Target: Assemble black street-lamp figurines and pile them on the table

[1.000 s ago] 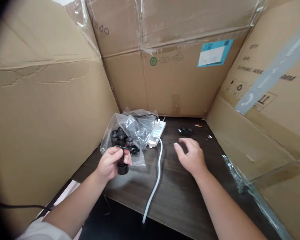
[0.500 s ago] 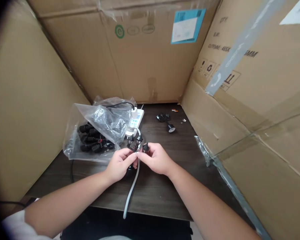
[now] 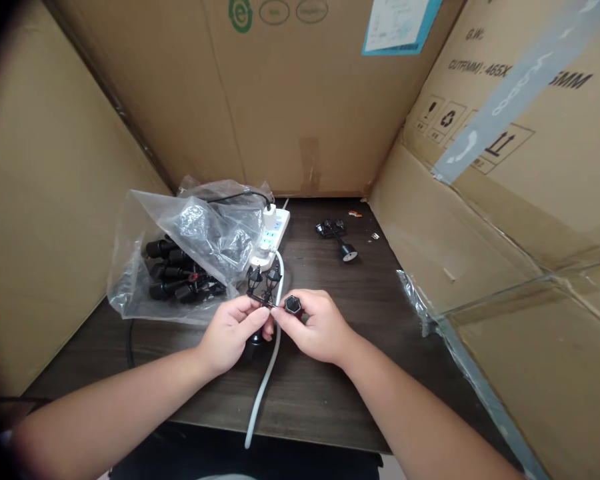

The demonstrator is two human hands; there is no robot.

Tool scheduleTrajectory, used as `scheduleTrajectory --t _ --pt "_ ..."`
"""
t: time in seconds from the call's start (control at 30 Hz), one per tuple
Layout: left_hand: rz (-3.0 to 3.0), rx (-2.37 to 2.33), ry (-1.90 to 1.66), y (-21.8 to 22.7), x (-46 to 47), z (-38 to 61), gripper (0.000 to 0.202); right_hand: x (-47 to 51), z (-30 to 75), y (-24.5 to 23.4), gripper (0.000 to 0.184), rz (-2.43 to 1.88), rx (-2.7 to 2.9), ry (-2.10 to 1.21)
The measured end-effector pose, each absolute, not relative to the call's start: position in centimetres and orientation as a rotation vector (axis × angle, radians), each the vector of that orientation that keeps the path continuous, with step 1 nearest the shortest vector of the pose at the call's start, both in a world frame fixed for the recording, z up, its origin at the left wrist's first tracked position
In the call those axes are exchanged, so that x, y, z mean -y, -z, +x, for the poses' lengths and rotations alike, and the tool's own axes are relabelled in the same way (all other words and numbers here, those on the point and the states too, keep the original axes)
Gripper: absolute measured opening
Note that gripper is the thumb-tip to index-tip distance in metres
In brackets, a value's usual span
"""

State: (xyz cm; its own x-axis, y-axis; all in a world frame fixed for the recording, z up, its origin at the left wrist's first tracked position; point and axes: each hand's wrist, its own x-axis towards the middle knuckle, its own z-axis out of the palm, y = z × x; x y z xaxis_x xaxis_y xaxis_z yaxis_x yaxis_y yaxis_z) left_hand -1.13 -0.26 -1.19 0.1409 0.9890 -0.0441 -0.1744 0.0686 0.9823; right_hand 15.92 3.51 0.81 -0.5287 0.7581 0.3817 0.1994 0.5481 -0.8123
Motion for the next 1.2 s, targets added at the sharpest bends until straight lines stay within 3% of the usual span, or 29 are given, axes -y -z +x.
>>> scheduleTrajectory --t 0.33,0.63,1.0,1.2 --pt "0.902 -0.797 -1.157 1.9 -0.3 -1.7 0.024 -4.2 16.9 -0.6 0.026 -0.604 1.735 -1.638" --pt "0.565 -0.514 -0.969 1.1 0.1 -1.5 0.023 -4.2 15.7 0.9 0.036 -0.726 1.312 -1.932" --pt "0.683 -0.739 -1.134 1.2 0.3 -1.0 0.022 -2.4 15.0 -0.6 0.032 -0.923 1.524 -1.344" --pt "0.693 -0.731 -1.145 1.3 0.5 -0.9 0.024 -2.4 15.1 -0.4 0.031 -0.919 1.538 -1.378"
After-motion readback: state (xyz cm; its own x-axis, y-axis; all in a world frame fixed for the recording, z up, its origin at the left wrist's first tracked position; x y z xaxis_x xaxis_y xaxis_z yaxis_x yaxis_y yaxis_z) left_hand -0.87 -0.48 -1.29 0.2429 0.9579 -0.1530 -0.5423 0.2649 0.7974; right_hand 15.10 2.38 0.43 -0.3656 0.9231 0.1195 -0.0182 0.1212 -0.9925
